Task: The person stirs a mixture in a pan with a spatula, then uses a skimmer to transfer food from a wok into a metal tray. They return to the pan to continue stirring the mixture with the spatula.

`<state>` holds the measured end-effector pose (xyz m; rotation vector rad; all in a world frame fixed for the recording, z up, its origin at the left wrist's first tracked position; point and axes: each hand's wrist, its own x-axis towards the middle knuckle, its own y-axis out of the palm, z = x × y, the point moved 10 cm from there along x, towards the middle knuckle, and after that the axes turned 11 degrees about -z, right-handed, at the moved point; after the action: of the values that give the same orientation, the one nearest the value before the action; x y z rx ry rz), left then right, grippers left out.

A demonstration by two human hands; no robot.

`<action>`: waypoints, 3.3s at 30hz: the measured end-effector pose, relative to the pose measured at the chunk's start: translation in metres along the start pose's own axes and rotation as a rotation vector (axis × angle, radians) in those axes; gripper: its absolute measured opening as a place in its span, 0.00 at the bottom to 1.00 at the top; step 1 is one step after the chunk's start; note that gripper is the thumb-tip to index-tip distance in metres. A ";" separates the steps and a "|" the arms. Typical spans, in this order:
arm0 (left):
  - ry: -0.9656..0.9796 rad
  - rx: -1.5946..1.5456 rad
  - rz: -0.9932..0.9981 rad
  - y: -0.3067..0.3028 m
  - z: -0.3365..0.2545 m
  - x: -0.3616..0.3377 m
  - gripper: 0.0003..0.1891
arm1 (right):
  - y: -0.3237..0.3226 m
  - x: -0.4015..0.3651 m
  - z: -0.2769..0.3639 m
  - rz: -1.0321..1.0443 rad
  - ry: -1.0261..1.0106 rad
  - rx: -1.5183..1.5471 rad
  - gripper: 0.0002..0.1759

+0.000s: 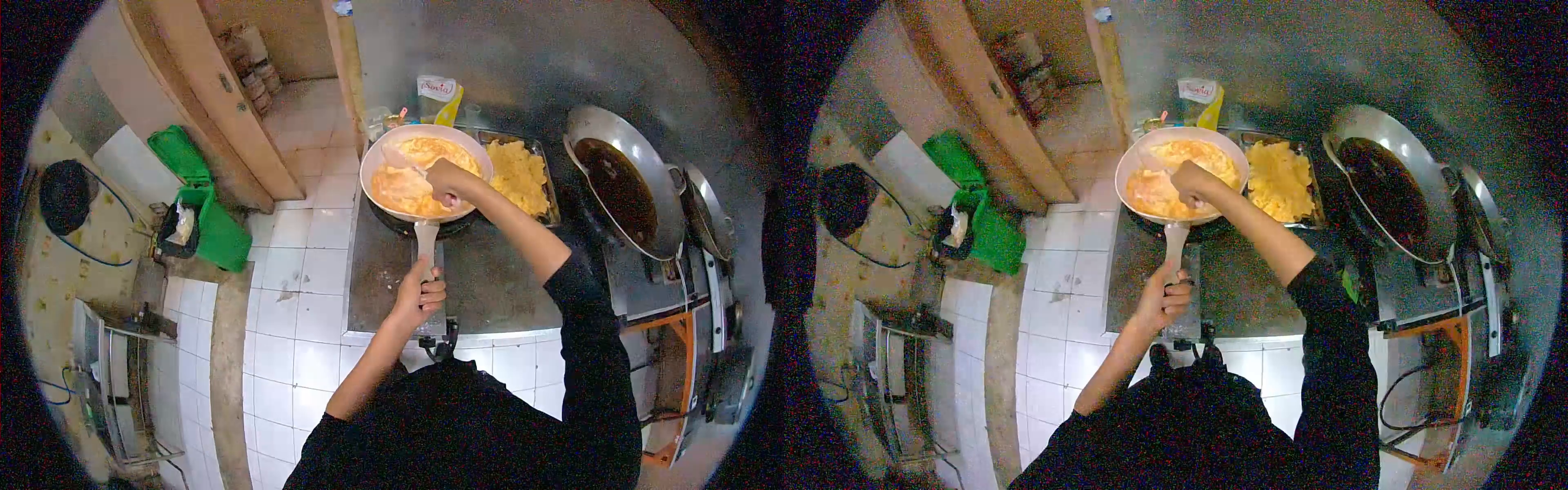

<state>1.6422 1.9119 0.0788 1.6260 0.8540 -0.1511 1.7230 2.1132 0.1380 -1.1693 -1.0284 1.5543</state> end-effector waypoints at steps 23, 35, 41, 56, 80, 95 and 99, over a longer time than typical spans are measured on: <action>-0.044 -0.151 0.025 0.001 0.004 0.001 0.18 | -0.089 -0.097 0.011 0.210 0.214 -0.244 0.14; -0.008 -0.135 0.016 0.000 0.001 -0.001 0.17 | -0.102 -0.024 0.017 -0.074 0.171 -0.082 0.14; 0.038 -0.078 -0.065 -0.006 -0.001 -0.001 0.17 | -0.115 0.003 -0.011 -0.190 0.290 0.123 0.12; -0.019 -0.161 0.044 0.003 0.002 0.001 0.17 | -0.144 -0.117 0.014 0.247 0.301 -0.240 0.08; 0.004 -0.147 0.015 0.004 -0.001 -0.004 0.18 | -0.146 -0.020 -0.034 -0.241 0.237 -0.019 0.14; -0.009 -0.160 0.094 0.010 -0.001 -0.004 0.18 | -0.074 -0.091 -0.028 0.360 0.304 0.279 0.15; 0.008 -0.133 0.033 0.005 -0.001 -0.001 0.17 | -0.074 -0.071 0.005 0.172 0.237 0.243 0.13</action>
<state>1.6437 1.9124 0.0839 1.5162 0.8263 -0.0635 1.7407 2.0624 0.2254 -1.2593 -0.5791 1.5771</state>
